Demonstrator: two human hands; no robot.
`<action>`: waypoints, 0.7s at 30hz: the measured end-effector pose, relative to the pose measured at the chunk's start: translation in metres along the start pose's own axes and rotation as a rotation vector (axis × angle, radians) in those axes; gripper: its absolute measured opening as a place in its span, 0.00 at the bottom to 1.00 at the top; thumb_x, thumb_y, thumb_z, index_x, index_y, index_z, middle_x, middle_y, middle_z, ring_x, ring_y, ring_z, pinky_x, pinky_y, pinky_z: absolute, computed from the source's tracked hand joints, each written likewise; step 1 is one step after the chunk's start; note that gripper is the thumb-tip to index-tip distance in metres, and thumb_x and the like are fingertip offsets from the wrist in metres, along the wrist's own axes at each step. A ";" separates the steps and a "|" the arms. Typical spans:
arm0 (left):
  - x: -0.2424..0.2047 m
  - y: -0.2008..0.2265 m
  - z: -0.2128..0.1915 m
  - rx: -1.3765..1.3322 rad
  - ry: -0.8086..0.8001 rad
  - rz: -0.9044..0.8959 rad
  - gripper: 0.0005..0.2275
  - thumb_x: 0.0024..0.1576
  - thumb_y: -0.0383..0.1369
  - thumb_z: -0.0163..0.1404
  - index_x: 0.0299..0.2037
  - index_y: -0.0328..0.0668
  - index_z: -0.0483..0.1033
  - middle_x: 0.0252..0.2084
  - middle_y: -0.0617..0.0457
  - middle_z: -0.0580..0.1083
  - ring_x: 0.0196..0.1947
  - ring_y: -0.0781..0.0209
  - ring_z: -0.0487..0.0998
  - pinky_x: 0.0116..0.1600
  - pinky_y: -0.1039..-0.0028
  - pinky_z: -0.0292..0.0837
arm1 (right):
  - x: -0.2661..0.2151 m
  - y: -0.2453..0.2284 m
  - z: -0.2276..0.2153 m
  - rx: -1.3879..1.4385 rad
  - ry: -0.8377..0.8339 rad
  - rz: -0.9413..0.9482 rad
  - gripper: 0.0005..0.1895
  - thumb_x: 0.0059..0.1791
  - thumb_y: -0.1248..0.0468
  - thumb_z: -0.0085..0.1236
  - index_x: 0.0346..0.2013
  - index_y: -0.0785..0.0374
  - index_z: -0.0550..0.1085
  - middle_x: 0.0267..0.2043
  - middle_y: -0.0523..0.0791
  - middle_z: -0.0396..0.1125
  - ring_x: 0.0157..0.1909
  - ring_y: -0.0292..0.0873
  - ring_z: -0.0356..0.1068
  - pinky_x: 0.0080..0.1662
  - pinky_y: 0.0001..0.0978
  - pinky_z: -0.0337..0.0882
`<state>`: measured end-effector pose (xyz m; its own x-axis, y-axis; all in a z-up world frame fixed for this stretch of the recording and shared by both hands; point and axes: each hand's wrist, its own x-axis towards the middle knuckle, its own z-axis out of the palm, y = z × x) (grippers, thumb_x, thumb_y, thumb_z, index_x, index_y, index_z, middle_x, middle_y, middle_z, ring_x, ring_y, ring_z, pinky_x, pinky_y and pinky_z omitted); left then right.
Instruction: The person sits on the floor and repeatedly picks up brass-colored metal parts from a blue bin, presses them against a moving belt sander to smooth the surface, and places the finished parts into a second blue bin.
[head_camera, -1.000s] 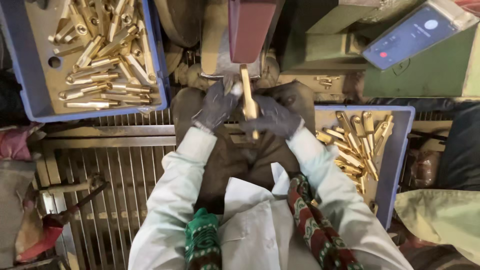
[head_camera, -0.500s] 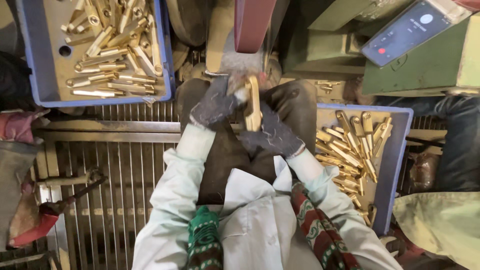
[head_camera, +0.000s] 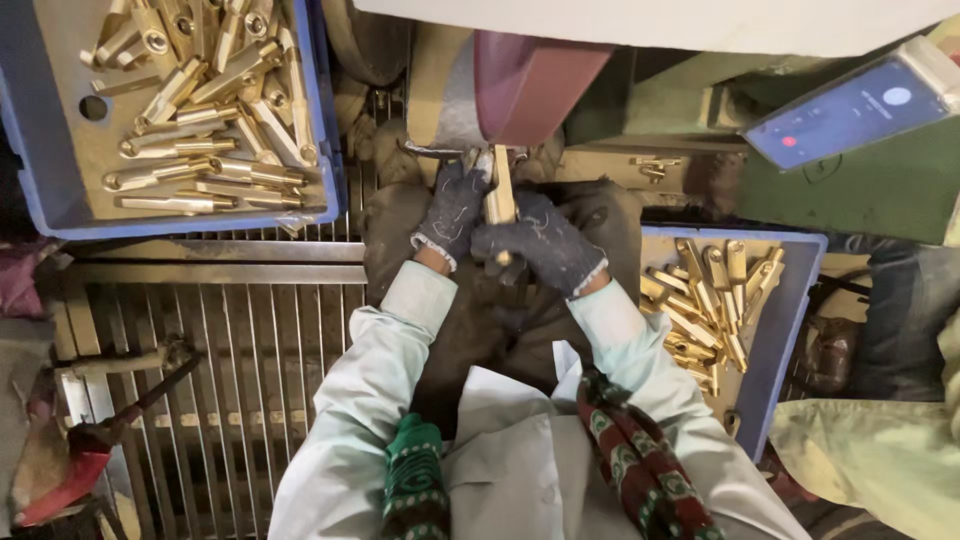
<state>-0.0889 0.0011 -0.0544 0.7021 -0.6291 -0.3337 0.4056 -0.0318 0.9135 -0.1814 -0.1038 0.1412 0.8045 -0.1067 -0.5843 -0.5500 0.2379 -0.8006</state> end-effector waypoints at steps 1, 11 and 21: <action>0.006 -0.001 0.005 -0.238 0.027 -0.106 0.13 0.67 0.35 0.51 0.52 0.30 0.75 0.46 0.45 0.74 0.42 0.54 0.76 0.47 0.64 0.74 | 0.006 -0.005 -0.002 0.023 0.025 0.053 0.13 0.45 0.58 0.62 0.38 0.66 0.78 0.32 0.43 0.75 0.31 0.36 0.74 0.31 0.29 0.72; -0.031 0.068 -0.005 -0.289 -0.157 -0.221 0.13 0.62 0.34 0.50 0.55 0.39 0.72 0.45 0.48 0.75 0.41 0.59 0.78 0.42 0.66 0.78 | -0.041 0.015 0.015 0.042 -0.033 -0.333 0.26 0.48 0.62 0.69 0.58 0.64 0.71 0.43 0.44 0.68 0.42 0.36 0.70 0.42 0.28 0.74; -0.087 0.117 -0.176 -0.740 0.221 0.077 0.18 0.69 0.41 0.49 0.59 0.32 0.73 0.52 0.44 0.76 0.48 0.55 0.79 0.53 0.67 0.76 | -0.156 0.160 -0.089 0.256 0.709 -0.426 0.15 0.53 0.74 0.58 0.53 0.65 0.67 0.39 0.43 0.70 0.37 0.38 0.71 0.39 0.32 0.76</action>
<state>0.0005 0.1883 0.0409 0.8131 -0.4367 -0.3849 0.5816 0.5815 0.5689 -0.4153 -0.1348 0.0925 0.5540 -0.7927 -0.2542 -0.0971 0.2417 -0.9655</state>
